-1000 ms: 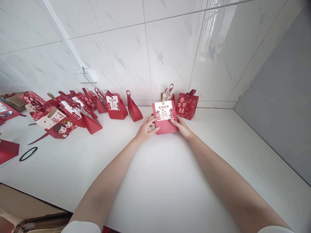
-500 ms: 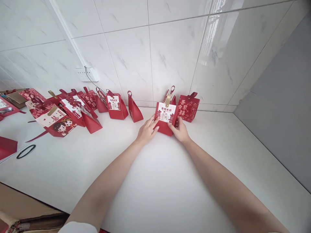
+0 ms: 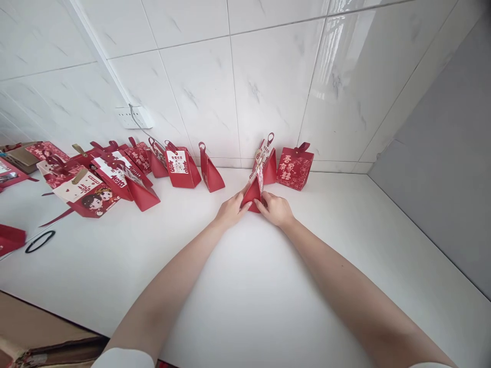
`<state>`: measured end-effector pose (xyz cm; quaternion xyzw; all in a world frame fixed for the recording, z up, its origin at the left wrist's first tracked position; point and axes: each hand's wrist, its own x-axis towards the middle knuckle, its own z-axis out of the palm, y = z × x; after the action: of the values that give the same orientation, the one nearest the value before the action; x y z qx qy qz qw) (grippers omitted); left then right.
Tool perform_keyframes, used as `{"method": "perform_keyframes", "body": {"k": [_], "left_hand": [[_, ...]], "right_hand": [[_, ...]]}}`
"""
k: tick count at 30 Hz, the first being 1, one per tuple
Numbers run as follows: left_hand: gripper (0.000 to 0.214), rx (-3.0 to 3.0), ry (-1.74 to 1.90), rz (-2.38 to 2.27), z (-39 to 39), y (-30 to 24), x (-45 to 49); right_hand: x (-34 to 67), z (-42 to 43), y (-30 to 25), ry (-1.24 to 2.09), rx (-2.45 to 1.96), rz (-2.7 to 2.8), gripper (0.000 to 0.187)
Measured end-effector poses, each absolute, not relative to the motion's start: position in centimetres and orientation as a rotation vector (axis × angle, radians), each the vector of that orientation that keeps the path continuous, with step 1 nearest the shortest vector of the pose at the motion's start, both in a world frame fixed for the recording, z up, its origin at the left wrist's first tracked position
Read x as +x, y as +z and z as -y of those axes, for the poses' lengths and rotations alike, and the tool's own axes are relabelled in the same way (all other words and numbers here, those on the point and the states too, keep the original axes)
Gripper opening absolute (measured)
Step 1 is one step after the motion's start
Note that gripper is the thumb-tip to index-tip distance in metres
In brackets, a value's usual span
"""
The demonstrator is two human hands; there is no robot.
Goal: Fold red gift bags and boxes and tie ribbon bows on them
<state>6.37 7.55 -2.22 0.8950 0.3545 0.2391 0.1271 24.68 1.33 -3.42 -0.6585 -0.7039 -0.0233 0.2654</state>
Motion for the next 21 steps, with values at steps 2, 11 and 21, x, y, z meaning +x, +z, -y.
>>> {"method": "perform_keyframes", "body": {"k": [2,11,21], "left_hand": [[0.055,2.693,0.724,-1.066,-7.2,-2.0,6.5],[0.043,2.888,0.867,-1.401,-6.1,-1.4,7.2],[0.051,2.970,0.510,-1.360,-7.5,-2.5,6.5]], "right_hand": [[24.8,-1.3,-3.4,-0.126,-1.783,1.942,0.035],[24.7,-1.0,-2.9,-0.129,-1.746,2.066,0.032],[25.4,-1.4,-3.8,-0.079,-1.870,2.001,0.045]]}}
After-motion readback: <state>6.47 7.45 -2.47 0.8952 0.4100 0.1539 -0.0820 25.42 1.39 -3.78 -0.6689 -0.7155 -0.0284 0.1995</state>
